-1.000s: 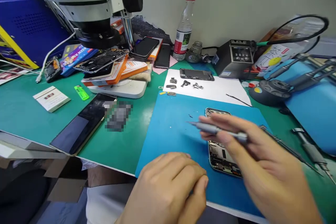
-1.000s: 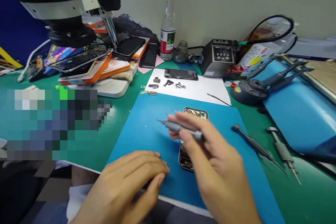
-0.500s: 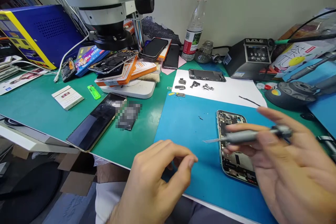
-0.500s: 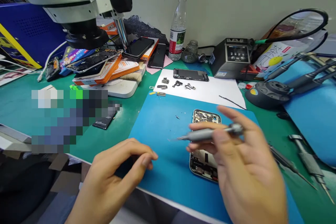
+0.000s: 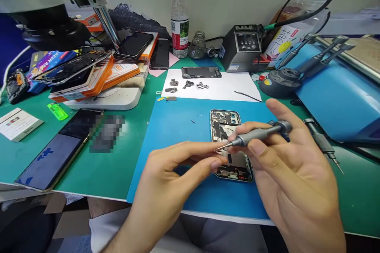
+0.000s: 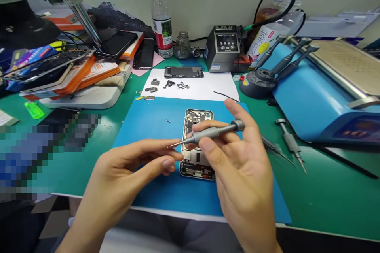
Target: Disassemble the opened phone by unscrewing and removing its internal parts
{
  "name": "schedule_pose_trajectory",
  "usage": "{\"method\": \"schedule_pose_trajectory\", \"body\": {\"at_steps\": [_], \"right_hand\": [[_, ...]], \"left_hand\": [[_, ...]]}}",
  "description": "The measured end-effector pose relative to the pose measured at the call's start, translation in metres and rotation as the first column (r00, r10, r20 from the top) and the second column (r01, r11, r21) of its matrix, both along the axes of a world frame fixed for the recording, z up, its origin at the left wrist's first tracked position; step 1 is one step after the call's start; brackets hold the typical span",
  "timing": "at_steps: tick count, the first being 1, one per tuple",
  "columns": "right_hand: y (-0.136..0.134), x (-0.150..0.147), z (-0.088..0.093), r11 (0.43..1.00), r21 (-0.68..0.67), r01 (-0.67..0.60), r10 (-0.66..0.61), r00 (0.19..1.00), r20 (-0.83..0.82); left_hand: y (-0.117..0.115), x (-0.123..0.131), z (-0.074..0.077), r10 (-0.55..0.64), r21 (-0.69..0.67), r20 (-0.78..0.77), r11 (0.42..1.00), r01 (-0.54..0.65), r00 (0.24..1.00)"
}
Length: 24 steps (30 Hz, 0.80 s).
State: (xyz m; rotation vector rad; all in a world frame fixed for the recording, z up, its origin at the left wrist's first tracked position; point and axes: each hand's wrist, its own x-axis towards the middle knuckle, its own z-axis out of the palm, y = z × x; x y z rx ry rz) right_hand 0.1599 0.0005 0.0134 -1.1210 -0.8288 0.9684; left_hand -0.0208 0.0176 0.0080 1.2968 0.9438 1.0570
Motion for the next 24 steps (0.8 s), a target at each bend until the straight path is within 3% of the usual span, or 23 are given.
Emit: {"method": "schedule_pose_trajectory", "body": {"at_steps": [8, 14, 24], "right_hand": [[-0.0049, 0.0016, 0.0015, 0.997, -0.066, -0.035, 0.038, 0.998, 0.047], [0.0005, 0.0036, 0.0008, 0.992, -0.100, -0.082, 0.079, 0.996, -0.043], [0.0001, 0.0050, -0.0014, 0.992, -0.101, -0.077, 0.074, 0.997, -0.035]], "left_hand": [[-0.0073, -0.0020, -0.0055, 0.050, 0.057, -0.026, 0.997, -0.049, 0.998], [-0.0077, -0.0025, -0.0083, 0.025, 0.115, -0.002, 0.993, -0.024, 1.000], [-0.0072, -0.0022, -0.0088, -0.003, 0.085, 0.070, 0.996, -0.003, 0.998]]}}
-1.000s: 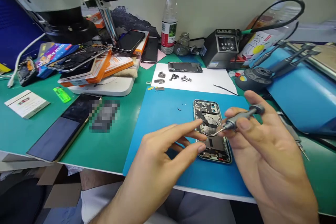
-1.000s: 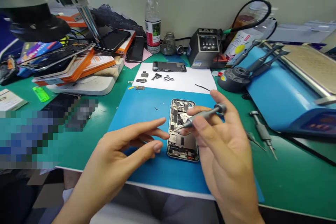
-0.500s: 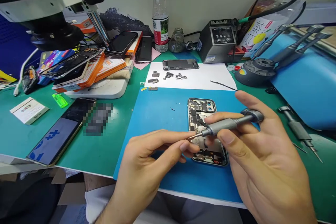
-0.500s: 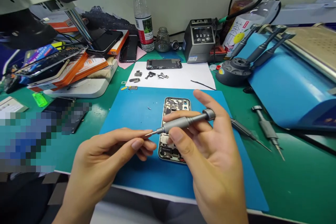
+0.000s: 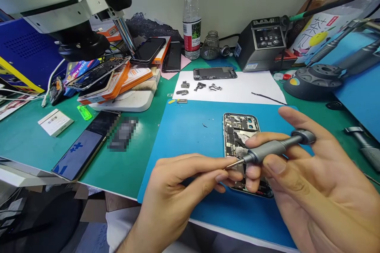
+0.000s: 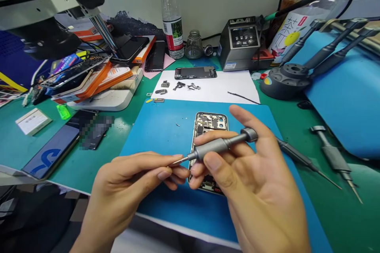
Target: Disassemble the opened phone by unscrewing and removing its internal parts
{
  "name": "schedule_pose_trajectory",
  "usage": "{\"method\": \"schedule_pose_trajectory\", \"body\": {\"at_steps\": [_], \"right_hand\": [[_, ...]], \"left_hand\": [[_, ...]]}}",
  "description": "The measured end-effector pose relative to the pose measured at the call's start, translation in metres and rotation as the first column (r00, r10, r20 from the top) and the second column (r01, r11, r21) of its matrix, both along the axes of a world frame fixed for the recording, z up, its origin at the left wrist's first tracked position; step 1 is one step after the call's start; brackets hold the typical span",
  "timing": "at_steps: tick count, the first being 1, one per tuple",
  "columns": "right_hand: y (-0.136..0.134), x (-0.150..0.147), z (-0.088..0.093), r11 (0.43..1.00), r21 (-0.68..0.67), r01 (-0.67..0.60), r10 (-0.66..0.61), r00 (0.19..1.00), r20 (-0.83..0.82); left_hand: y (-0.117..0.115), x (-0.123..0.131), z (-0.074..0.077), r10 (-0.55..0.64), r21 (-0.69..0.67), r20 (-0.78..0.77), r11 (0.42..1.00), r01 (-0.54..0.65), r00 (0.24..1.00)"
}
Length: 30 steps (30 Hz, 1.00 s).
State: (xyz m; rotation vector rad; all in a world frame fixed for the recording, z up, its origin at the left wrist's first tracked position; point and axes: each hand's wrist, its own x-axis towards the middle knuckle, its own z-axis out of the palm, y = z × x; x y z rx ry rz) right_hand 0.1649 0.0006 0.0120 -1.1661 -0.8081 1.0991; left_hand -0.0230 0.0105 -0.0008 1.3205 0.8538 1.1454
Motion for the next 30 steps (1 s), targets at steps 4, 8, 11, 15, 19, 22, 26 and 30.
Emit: {"method": "schedule_pose_trajectory", "body": {"at_steps": [4, 8, 11, 15, 19, 22, 26, 30], "right_hand": [[-0.0012, 0.0007, -0.0016, 1.000, -0.014, -0.013, 0.013, 1.000, -0.020], [-0.0002, 0.0018, -0.0022, 0.999, -0.030, -0.031, 0.030, 0.999, -0.021], [0.0007, 0.0025, -0.0016, 0.998, -0.041, -0.051, 0.049, 0.998, -0.038], [0.0034, 0.0022, -0.0001, 0.994, -0.070, -0.085, 0.079, 0.993, -0.084], [0.0057, 0.0011, 0.0024, 0.994, -0.069, -0.090, 0.084, 0.992, -0.094], [0.0053, 0.0007, 0.0028, 0.994, -0.066, -0.085, 0.079, 0.994, -0.078], [0.0059, 0.0005, 0.0022, 0.995, -0.057, -0.084, 0.079, 0.994, -0.076], [0.0070, 0.0006, 0.0029, 0.993, -0.069, -0.098, 0.091, 0.991, -0.102]], "left_hand": [[0.0006, 0.0000, 0.0021, -0.010, 0.008, -0.004, 1.000, 0.010, 1.000], [0.0005, -0.0004, 0.0039, -0.023, 0.024, -0.011, 0.999, 0.023, 1.000], [-0.0002, -0.0006, 0.0034, -0.016, 0.035, -0.009, 0.999, 0.016, 1.000], [-0.0004, -0.0008, 0.0015, -0.028, 0.046, 0.017, 0.999, 0.027, 0.999], [0.0003, -0.0011, 0.0014, -0.018, 0.024, 0.021, 1.000, 0.017, 1.000], [0.0007, -0.0014, 0.0026, -0.006, -0.002, 0.031, 1.000, 0.006, 1.000], [0.0004, -0.0016, 0.0032, -0.009, -0.015, 0.053, 1.000, 0.010, 0.999], [0.0007, -0.0016, 0.0012, -0.031, -0.022, 0.070, 0.999, 0.032, 0.997]]}}
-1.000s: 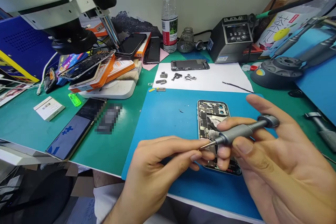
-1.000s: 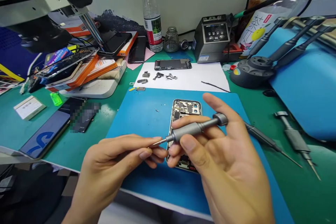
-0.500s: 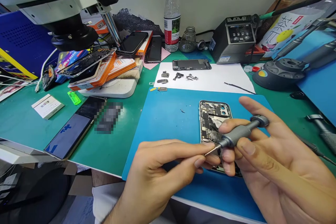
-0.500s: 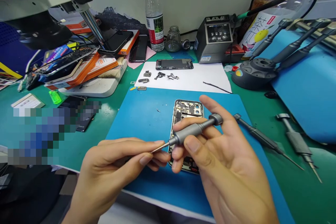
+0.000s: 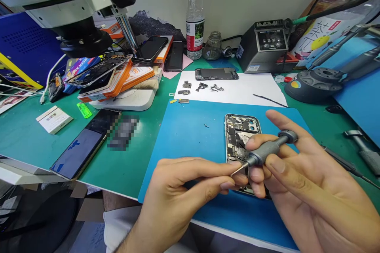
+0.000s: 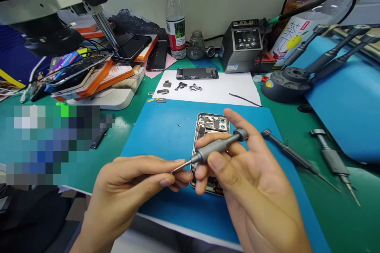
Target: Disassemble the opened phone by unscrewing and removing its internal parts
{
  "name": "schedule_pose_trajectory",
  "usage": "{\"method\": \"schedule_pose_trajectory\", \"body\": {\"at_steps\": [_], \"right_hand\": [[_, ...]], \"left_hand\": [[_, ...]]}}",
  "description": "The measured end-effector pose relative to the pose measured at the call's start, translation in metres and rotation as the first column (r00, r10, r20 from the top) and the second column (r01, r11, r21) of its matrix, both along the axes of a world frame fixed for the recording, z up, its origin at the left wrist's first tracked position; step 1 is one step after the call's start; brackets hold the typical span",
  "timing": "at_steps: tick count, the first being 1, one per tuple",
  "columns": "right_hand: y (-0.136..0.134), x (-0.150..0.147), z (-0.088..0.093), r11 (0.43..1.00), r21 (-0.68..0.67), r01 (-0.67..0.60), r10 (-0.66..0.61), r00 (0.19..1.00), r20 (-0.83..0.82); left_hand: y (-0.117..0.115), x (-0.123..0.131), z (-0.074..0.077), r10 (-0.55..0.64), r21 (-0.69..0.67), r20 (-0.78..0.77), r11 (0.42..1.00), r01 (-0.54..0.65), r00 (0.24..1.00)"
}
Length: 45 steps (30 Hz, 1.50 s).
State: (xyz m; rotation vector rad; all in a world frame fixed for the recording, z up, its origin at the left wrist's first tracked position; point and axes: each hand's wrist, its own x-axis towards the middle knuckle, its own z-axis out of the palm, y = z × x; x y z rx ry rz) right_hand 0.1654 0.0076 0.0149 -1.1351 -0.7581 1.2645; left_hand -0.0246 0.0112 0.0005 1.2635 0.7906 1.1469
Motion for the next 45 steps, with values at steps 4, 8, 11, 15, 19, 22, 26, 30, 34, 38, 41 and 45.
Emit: {"method": "schedule_pose_trajectory", "body": {"at_steps": [4, 8, 11, 15, 19, 22, 26, 30, 34, 38, 41, 45], "right_hand": [[-0.0022, 0.0007, 0.0005, 0.999, -0.018, -0.029, 0.029, 0.999, -0.023], [-0.0021, 0.0015, 0.0003, 0.999, -0.016, -0.043, 0.042, 0.998, -0.041], [-0.0009, 0.0014, 0.0011, 0.999, -0.022, -0.049, 0.048, 0.998, -0.047], [-0.0002, 0.0010, 0.0019, 0.999, -0.018, -0.050, 0.049, 0.998, -0.037], [0.0006, 0.0026, -0.0001, 0.999, -0.014, -0.047, 0.046, 0.998, -0.037], [0.0010, 0.0037, -0.0016, 0.998, -0.018, -0.060, 0.060, 0.997, -0.041], [0.0001, 0.0040, -0.0013, 0.998, -0.012, -0.066, 0.066, 0.997, -0.044], [0.0000, 0.0037, -0.0005, 0.998, 0.006, -0.068, 0.068, 0.997, -0.045], [0.0011, 0.0031, -0.0005, 0.997, 0.024, -0.070, 0.071, 0.997, -0.039], [0.0003, 0.0033, -0.0009, 0.997, 0.042, -0.069, 0.070, 0.997, -0.026], [-0.0003, 0.0034, -0.0011, 0.997, 0.052, -0.064, 0.064, 0.998, -0.007], [0.0011, 0.0026, -0.0021, 0.997, 0.060, -0.038, 0.037, 0.999, 0.021]], "left_hand": [[0.0003, 0.0007, -0.0005, 0.004, -0.019, 0.005, 1.000, -0.004, 1.000], [-0.0011, 0.0007, 0.0009, 0.001, -0.029, 0.018, 1.000, -0.001, 1.000], [-0.0020, 0.0001, 0.0011, 0.002, -0.030, 0.015, 1.000, -0.002, 1.000], [-0.0021, -0.0005, 0.0004, -0.003, -0.030, 0.017, 1.000, 0.004, 1.000], [-0.0022, -0.0003, -0.0004, -0.005, -0.026, 0.018, 1.000, 0.006, 1.000], [-0.0027, -0.0001, -0.0012, -0.016, -0.032, 0.025, 0.999, 0.016, 1.000], [-0.0034, -0.0009, -0.0013, -0.028, -0.046, 0.025, 0.998, 0.029, 0.999], [-0.0032, -0.0015, -0.0011, -0.039, -0.044, 0.013, 0.998, 0.039, 0.999], [-0.0033, -0.0011, -0.0022, -0.038, -0.024, 0.013, 0.999, 0.039, 0.999], [-0.0036, -0.0013, -0.0033, -0.034, -0.017, 0.003, 0.999, 0.034, 0.999], [-0.0029, -0.0020, -0.0032, -0.038, -0.004, -0.013, 0.999, 0.038, 0.999], [-0.0023, -0.0023, -0.0030, -0.038, -0.018, -0.001, 0.999, 0.038, 0.999]]}}
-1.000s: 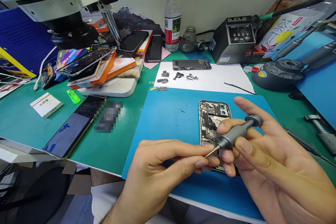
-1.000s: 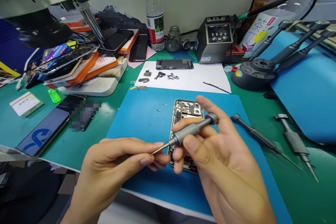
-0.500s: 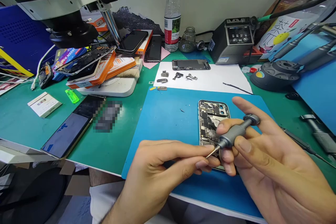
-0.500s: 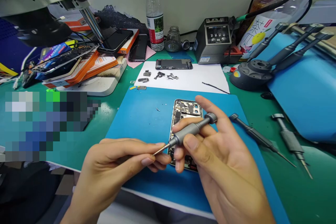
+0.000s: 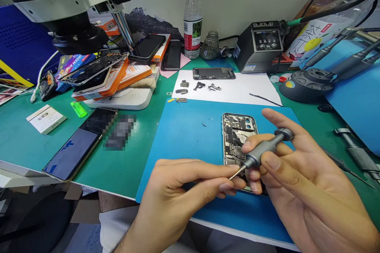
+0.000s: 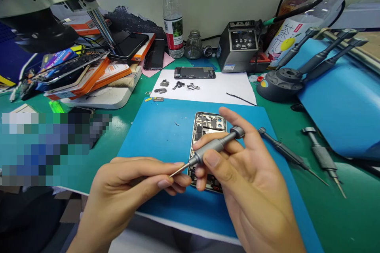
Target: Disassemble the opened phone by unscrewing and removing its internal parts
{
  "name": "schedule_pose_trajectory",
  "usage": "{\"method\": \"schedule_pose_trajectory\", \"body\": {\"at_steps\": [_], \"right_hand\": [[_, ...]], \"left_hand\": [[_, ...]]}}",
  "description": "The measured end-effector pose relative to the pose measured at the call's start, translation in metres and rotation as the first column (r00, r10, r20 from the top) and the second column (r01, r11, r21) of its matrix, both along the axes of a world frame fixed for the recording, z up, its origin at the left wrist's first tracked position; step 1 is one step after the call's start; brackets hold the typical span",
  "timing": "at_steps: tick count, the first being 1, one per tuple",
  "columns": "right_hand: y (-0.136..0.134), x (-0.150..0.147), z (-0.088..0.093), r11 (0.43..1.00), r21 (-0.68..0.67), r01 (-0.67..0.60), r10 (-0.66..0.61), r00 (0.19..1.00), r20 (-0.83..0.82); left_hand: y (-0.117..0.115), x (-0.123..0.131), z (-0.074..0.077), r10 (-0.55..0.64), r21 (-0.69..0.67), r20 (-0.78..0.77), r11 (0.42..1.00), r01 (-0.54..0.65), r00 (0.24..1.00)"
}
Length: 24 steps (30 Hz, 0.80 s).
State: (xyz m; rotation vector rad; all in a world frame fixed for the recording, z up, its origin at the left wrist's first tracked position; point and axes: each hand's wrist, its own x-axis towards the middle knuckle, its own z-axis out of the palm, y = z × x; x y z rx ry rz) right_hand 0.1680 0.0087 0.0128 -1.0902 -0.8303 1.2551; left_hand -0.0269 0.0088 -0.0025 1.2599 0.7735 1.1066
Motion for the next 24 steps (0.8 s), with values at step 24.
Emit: {"method": "schedule_pose_trajectory", "body": {"at_steps": [24], "right_hand": [[-0.003, 0.002, 0.010, 0.892, 0.337, 0.300, -0.437, 0.760, 0.481]], "left_hand": [[0.000, 0.006, -0.006, 0.302, 0.450, -0.553, 0.893, -0.027, 0.777]]}}
